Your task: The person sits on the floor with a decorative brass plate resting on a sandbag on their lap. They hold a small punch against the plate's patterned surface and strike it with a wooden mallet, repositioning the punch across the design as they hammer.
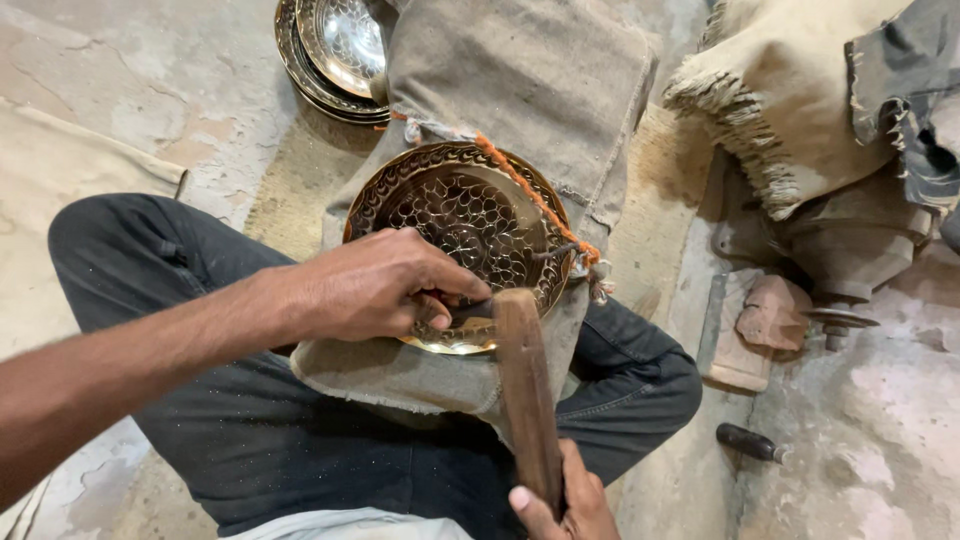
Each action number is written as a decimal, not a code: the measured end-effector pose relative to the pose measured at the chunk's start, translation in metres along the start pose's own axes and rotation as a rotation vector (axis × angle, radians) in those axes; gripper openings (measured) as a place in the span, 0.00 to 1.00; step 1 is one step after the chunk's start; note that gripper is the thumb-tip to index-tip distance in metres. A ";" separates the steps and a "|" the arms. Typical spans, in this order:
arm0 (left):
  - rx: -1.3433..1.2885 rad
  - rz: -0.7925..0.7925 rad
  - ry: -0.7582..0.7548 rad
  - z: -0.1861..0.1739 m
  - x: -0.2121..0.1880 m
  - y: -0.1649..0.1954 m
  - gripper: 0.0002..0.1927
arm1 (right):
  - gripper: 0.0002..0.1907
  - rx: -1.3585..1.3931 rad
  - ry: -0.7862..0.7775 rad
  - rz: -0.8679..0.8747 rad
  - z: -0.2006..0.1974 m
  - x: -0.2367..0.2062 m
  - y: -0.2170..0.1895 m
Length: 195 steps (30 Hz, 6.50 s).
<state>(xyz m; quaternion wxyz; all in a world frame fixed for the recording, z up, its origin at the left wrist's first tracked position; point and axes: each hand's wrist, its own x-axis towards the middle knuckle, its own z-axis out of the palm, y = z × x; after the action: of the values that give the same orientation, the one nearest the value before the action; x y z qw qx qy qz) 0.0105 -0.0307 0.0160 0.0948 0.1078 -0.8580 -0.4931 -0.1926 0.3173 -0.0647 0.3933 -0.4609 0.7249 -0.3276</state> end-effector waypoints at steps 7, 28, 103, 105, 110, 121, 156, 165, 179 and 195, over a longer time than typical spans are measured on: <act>-0.048 -0.296 -0.117 -0.010 0.000 0.004 0.20 | 0.35 0.739 0.171 0.118 0.032 -0.008 0.006; 0.055 -0.100 -0.024 -0.008 0.001 0.003 0.20 | 0.37 0.801 0.125 0.040 0.047 -0.007 0.056; -0.200 -0.113 0.380 0.043 -0.010 0.000 0.23 | 0.29 -0.263 0.080 -0.145 -0.088 0.130 -0.091; -0.219 -0.112 0.378 0.043 -0.010 0.000 0.22 | 0.30 -0.297 0.034 -0.141 -0.092 0.135 -0.091; -0.252 -0.219 0.347 0.043 -0.009 0.003 0.22 | 0.30 -0.048 0.066 0.090 -0.097 0.142 -0.096; -0.185 -0.106 0.390 0.044 -0.009 0.002 0.23 | 0.31 -0.404 -0.033 -0.194 -0.101 0.143 -0.104; -0.182 -0.139 0.333 0.041 -0.007 -0.001 0.22 | 0.26 -0.321 -0.003 -0.144 -0.085 0.119 -0.089; -0.175 -0.175 0.310 0.040 -0.008 -0.001 0.25 | 0.23 -0.258 -0.006 -0.188 -0.078 0.114 -0.096; -0.185 -0.155 0.299 0.041 -0.005 -0.002 0.25 | 0.27 -0.404 -0.095 -0.406 -0.078 0.108 -0.078; -0.141 -0.194 0.251 0.033 -0.003 0.005 0.28 | 0.29 -0.155 0.048 -0.205 -0.074 0.098 -0.061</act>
<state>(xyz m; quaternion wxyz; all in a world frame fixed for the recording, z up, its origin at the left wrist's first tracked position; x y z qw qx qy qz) 0.0037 -0.0005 0.0039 0.1604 0.2437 -0.7885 -0.5414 -0.2581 0.2126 -0.0045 0.3035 -0.5538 0.7063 -0.3200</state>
